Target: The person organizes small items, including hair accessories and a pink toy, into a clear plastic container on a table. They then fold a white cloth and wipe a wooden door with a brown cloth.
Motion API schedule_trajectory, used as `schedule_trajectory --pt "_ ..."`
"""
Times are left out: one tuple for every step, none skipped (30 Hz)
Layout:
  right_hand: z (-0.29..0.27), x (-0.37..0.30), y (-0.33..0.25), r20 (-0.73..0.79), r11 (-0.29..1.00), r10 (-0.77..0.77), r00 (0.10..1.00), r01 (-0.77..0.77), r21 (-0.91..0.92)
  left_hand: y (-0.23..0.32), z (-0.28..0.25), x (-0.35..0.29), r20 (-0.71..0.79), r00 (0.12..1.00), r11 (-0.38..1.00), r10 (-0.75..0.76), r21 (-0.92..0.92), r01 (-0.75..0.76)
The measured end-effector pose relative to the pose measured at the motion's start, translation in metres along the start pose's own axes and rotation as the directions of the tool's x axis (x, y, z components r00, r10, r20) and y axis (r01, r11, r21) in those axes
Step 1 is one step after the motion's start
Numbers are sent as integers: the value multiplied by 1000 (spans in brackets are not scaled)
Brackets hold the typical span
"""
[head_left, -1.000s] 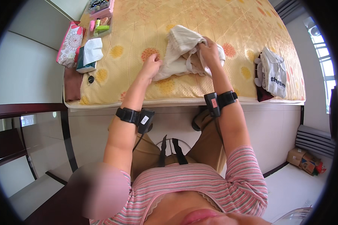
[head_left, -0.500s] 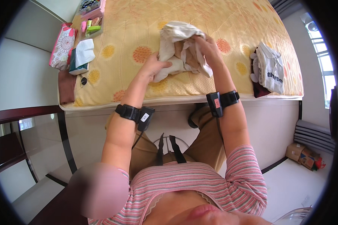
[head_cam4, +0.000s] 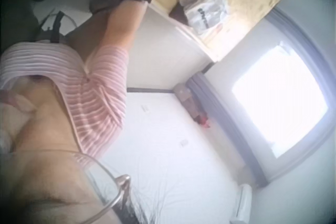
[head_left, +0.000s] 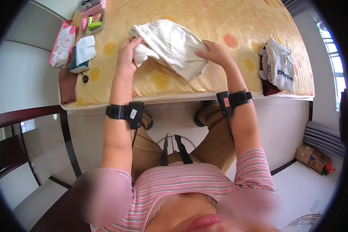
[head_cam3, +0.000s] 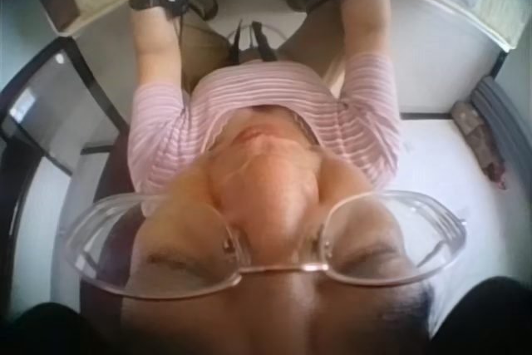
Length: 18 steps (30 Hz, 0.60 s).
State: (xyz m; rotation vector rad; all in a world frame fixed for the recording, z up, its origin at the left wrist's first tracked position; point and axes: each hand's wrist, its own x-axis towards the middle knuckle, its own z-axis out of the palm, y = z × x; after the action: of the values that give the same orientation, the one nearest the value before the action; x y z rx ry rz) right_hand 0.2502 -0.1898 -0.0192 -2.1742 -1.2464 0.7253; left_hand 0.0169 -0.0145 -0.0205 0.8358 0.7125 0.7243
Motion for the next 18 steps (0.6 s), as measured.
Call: schedule_trajectory --pt "1 2 1 -11 1000 -12 1000 11 -27 5 -1 0 -36 991 991 131 -18 -132" --pt "2 3 4 -21 998 -24 999 23 -54 9 -1 -2 -159 958 970 238 90 -226" --pt "3 4 8 -31 996 -37 999 34 -80 11 0 -3 -265 898 931 350 207 -301" --pt "4 6 7 -31 998 -32 999 30 -57 14 -1 -6 -356 809 873 467 331 -358" --pt "5 8 7 -31 999 -27 999 26 -34 14 -5 -6 -362 778 843 514 381 -380" --pt "6 9 7 -31 1000 -21 999 20 -10 9 -11 -5 -364 744 810 560 430 -399" --pt "8 10 7 -49 999 -19 999 20 30 7 -14 -4 -362 713 777 601 474 -415" --pt "8 10 10 -71 998 -7 997 12 68 9 -4 -10 -247 713 705 657 538 -463" --pt "9 10 12 -94 994 5 996 5 107 10 5 -20 -126 705 624 698 590 -513" --pt "9 10 11 -26 987 60 998 -56 151 12 16 -33 -3 687 536 726 629 -563" --pt "7 12 8 44 975 110 993 -116 188 13 25 -44 64 779 615 624 574 -540" --pt "6 13 6 116 959 156 981 -178 220 8 32 -51 99 879 735 466 509 -447" --pt "5 15 1 114 955 173 978 -195 223 0 25 -48 148 971 795 189 558 -240" --pt "5 15 0 115 950 194 974 -216 225 -3 28 -49 172 979 701 -111 712 -45" --pt "6 13 -1 117 945 214 970 -236 227 -5 30 -50 131 907 530 -401 840 114" --pt "6 12 -5 112 939 215 970 -237 249 -17 16 -42 172 821 440 -544 892 105" --pt "7 10 -6 107 933 218 970 -239 269 -19 16 -45 158 812 410 -561 906 107" --pt "4 10 -10 95 930 212 973 -231 286 -29 10 -39 146 829 470 -540 870 152"
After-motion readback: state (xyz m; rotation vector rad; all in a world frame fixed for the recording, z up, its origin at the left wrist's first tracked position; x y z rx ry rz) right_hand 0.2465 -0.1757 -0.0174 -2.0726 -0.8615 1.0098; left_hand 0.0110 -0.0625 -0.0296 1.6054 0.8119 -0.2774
